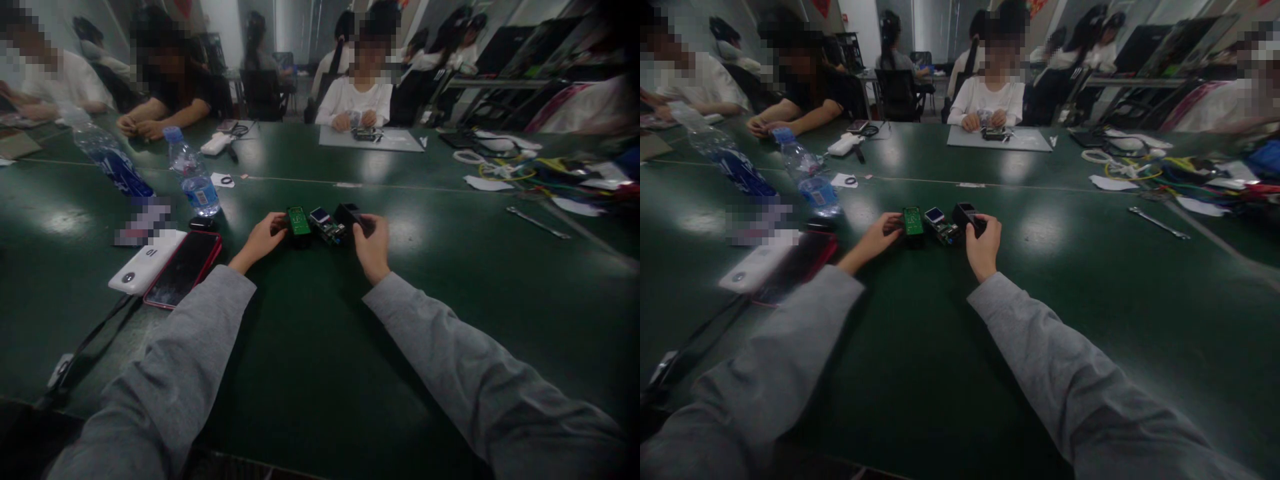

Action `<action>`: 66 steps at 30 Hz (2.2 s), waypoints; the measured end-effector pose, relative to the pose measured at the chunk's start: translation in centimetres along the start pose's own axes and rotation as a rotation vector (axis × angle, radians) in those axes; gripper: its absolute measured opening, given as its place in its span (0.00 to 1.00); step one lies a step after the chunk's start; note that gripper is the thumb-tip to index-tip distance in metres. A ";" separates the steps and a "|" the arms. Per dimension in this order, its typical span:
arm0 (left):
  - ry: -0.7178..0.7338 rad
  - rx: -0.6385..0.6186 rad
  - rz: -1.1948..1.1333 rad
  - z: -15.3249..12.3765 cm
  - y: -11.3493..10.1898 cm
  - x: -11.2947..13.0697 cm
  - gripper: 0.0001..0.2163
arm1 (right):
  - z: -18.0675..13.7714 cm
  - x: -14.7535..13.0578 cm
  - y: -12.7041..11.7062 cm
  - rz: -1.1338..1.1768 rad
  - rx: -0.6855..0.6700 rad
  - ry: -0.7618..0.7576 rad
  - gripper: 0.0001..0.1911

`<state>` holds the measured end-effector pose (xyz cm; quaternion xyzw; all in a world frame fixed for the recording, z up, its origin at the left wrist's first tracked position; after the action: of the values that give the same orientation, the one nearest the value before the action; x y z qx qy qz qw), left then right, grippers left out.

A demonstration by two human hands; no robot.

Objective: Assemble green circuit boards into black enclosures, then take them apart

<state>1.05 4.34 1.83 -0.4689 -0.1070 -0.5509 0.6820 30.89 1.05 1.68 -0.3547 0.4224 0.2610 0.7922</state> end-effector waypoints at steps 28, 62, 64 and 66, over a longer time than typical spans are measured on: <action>0.006 -0.001 0.000 0.1 0.1 -0.1 0.19 | -4.7 -6.9 1.5 -0.374 -0.445 -0.525 0.22; 0.019 -0.019 0.008 0.0 0.2 -0.6 0.20 | -4.2 -6.4 1.5 -0.389 -0.350 -0.508 0.21; 0.025 -0.011 0.013 0.0 0.2 -0.6 0.20 | -4.3 -6.7 1.4 -0.384 -0.343 -0.519 0.19; 0.028 -0.009 0.015 0.0 0.1 -0.5 0.20 | -4.4 -7.0 1.3 -0.382 -0.341 -0.532 0.18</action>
<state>0.99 4.67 1.45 -0.4650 -0.0914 -0.5527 0.6855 24.32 -2.39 5.51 -0.4740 0.0780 0.2581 0.8382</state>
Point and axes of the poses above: each hand's wrist, its own z-axis towards the middle knuckle, its own y-axis out of the palm, x = y × z, the point moved 5 cm from there along z, towards the middle knuckle, and after that the axes turned 13 degrees about y, right-handed, at the moved point
